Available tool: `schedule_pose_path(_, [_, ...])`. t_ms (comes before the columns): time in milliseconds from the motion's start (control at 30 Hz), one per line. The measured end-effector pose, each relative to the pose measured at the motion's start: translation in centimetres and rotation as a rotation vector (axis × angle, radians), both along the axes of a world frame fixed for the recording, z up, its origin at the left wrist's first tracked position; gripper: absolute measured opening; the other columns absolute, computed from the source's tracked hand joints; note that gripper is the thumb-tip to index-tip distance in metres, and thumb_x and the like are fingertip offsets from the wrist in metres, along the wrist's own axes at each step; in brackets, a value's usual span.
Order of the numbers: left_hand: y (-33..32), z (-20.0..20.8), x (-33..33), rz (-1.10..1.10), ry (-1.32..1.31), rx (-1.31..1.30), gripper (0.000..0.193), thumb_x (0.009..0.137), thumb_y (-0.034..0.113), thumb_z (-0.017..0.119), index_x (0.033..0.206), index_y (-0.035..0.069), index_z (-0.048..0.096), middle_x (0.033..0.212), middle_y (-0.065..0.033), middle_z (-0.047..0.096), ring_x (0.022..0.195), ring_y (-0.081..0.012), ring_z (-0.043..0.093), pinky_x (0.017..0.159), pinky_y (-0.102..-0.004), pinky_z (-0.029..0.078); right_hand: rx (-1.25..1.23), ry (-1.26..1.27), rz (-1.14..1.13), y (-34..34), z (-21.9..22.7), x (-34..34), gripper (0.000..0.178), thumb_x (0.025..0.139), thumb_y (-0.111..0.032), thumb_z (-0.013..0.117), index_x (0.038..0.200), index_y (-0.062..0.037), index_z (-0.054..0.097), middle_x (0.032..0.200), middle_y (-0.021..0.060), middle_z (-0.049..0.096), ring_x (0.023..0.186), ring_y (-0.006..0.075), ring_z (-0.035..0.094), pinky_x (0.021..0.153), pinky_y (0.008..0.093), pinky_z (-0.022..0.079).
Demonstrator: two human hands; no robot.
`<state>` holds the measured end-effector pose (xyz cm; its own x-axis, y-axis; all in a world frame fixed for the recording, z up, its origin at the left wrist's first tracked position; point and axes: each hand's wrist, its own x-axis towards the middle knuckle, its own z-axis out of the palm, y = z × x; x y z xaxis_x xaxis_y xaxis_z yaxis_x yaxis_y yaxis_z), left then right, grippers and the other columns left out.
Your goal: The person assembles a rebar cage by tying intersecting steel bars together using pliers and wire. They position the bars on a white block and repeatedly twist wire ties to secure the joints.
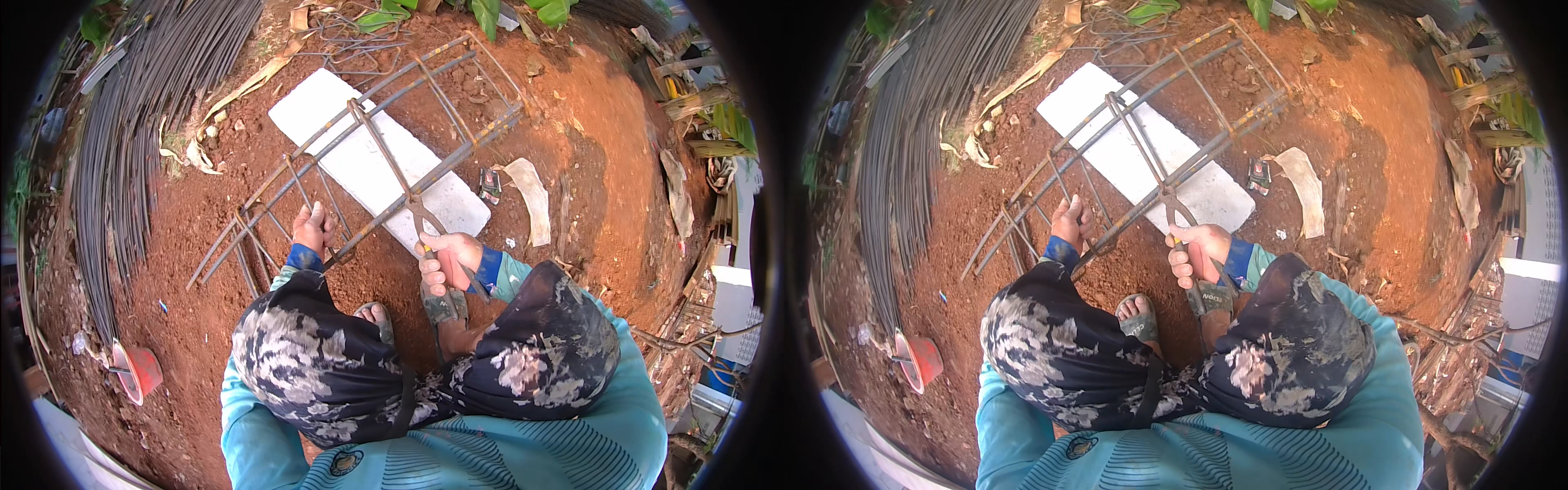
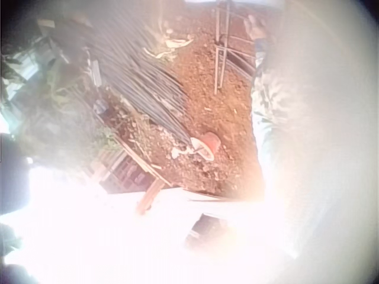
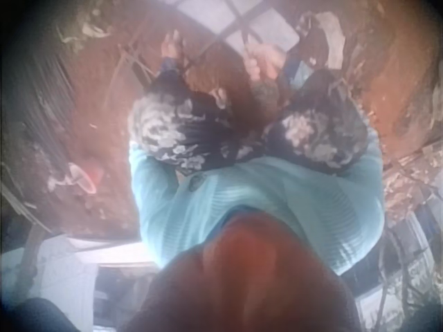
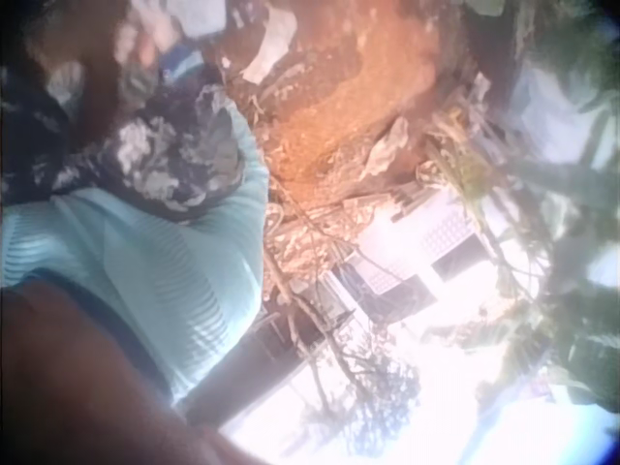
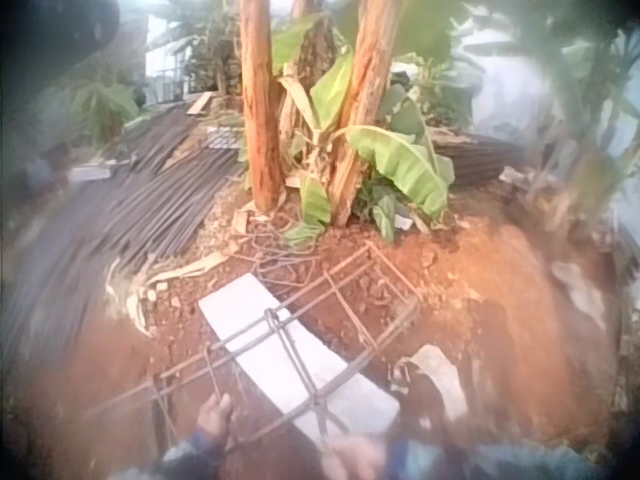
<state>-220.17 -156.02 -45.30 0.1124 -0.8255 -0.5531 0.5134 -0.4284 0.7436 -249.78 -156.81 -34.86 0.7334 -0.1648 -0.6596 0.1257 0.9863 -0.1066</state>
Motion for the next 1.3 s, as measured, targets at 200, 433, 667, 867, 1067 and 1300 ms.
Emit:
schedule_pose_path(200, [-0.6,0.2,0.0,0.018,-0.028,0.026,0.022,0.102,0.03,0.048,0.086,0.015,0.043,0.062,-0.001,0.045,0.043,-0.0092,0.033,0.039,-0.0267,0.025,-1.273,1.093,0.585,1.1,-4.1,0.2,0.05,0.095,-0.041,0.054,0.103,0.0081,0.056,0.084,0.0279,0.065,0.083,0.0457,0.063,0.077,0.0493,0.05])
schedule_pose_path(433, [-0.5,-0.3,-0.4,0.018,-0.064,0.078,0.021,0.102,0.028,0.048,0.085,0.017,0.042,0.06,-0.0007,0.044,0.04,-0.0094,0.033,0.037,-0.0278,0.024,-1.488,1.145,0.91,-0.7,-5.3,-3.7,0.041,0.094,-0.031,0.052,0.116,0.0032,0.053,0.087,0.0285,0.066,0.082,0.0465,0.063,0.074,0.0524,0.05])
schedule_pose_path(667, [-0.5,0.1,0.6,-0.033,-0.086,0.046,0.022,0.102,0.028,0.048,0.086,0.016,0.041,0.06,-0.0019,0.046,0.042,-0.012,0.037,0.038,-0.0293,0.027,-1.784,1.373,0.905,-5.5,-6.0,-6.2,0.034,0.082,-0.018,0.058,0.112,-0.0026,0.056,0.091,0.0244,0.065,0.082,0.044,0.065,0.071,0.0523,0.053])
schedule_pose_path(867, [-0.2,-0.2,0.8,-0.048,-0.048,0.051,0.02,0.102,0.027,0.048,0.087,0.016,0.041,0.061,-0.0021,0.046,0.044,-0.0118,0.038,0.039,-0.0293,0.029,-1.594,1.275,0.602,-4.2,-10.6,-2.8,0.041,0.091,-0.035,0.06,0.108,0.0021,0.056,0.082,0.0297,0.064,0.083,0.0491,0.062,0.073,0.0536,0.05])
schedule_pose_path(1067, [-0.5,0.5,1.1,-0.068,0.006,0.131,0.021,0.103,0.027,0.046,0.086,0.014,0.041,0.063,-0.0024,0.048,0.044,-0.0127,0.038,0.04,-0.0295,0.029,-1.213,1.133,0.575,-2.1,-8.5,-3.7,0.038,0.097,-0.034,0.054,0.108,0.0024,0.054,0.076,0.0213,0.066,0.067,0.0364,0.066,0.065,0.0443,0.052])
schedule_pose_path(1300, [-0.1,0.5,0.9,-0.044,0.01,0.082,0.019,0.102,0.026,0.047,0.088,0.014,0.043,0.065,-0.002,0.047,0.048,-0.0125,0.039,0.044,-0.0308,0.03,-0.883,0.953,0.526,0.0,-6.2,-4.6,0.04,0.1,-0.033,0.05,0.108,0.0063,0.053,0.078,0.0164,0.069,0.061,0.0218,0.067,0.06,0.0351,0.054])
